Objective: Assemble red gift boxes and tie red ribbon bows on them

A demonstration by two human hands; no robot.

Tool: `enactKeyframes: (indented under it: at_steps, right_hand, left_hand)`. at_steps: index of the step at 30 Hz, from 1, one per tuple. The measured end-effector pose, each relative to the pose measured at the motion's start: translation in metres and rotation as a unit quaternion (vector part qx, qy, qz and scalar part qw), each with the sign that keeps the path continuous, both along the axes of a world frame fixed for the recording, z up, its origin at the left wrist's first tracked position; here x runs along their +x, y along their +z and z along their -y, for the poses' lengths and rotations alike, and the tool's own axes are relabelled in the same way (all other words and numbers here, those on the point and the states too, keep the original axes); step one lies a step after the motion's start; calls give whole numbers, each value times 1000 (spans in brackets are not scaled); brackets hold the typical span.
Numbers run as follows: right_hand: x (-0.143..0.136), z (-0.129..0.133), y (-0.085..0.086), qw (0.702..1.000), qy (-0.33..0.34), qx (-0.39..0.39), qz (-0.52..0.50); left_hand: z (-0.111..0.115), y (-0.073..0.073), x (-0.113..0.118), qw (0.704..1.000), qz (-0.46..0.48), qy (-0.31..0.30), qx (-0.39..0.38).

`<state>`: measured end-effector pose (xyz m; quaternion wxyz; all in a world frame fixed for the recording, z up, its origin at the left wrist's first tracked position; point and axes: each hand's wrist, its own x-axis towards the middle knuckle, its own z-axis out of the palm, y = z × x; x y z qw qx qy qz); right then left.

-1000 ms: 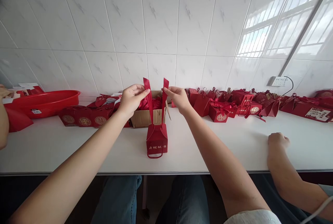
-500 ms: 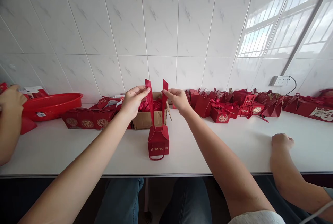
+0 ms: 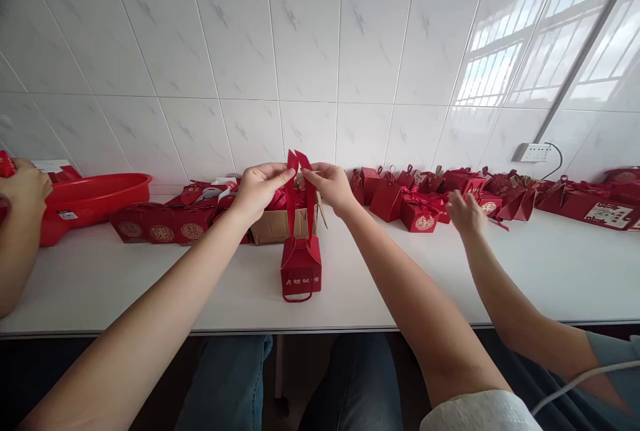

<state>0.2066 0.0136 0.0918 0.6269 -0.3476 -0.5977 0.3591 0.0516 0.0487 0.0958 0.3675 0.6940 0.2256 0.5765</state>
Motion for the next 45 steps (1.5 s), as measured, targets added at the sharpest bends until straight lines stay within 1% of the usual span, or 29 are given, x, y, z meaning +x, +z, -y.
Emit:
enactKeyframes:
  at_steps: [3, 6, 10, 13, 18, 22, 25, 28, 33, 36, 39, 42, 45]
  right_hand:
    - [-2, -1, 0, 1000, 23, 3, 7]
    - [-2, -2, -3, 999, 37, 3, 17]
    - [-1, -2, -10, 999, 46, 4, 9]
    - [-2, -2, -13, 998, 66, -9, 5]
    - [-2, -4, -19, 990, 126, -63, -17]
    - [2, -10, -26, 980, 166, -107, -42]
    - [3, -13, -30, 973, 182, -126, -64]
    - [3, -12, -30, 967, 196, -145, -73]
    - [3, -7, -30, 963, 209, -156, -64]
    - [5, -9, -33, 969, 196, -142, -51]
    - [8, -13, -36, 979, 166, -115, -35]
    - [10, -14, -37, 989, 131, -74, -3]
    - [12, -10, -35, 994, 91, -18, 49]
  left_hand:
    - [1, 3, 0, 998, -50, 1, 33]
    - [1, 5, -1, 994, -89, 25, 64]
    - [1, 6, -2, 988, -109, 76, 82]
    - [-2, 4, -3, 985, -118, 93, 88]
    - [-11, -3, -5, 983, -132, 80, 104]
    - [-15, -10, -6, 980, -128, 83, 126]
    - [-14, -15, -5, 976, -119, 91, 159]
    - [-13, -18, -5, 970, -112, 95, 195]
    - [-12, -18, -9, 964, -129, 72, 222]
    - [-12, -17, -11, 965, -145, 45, 215]
    - [-11, -20, -13, 972, -149, 17, 182]
    - [-11, -27, -14, 981, -154, -13, 120]
    - [-14, -35, -16, 981, -178, -59, 47]
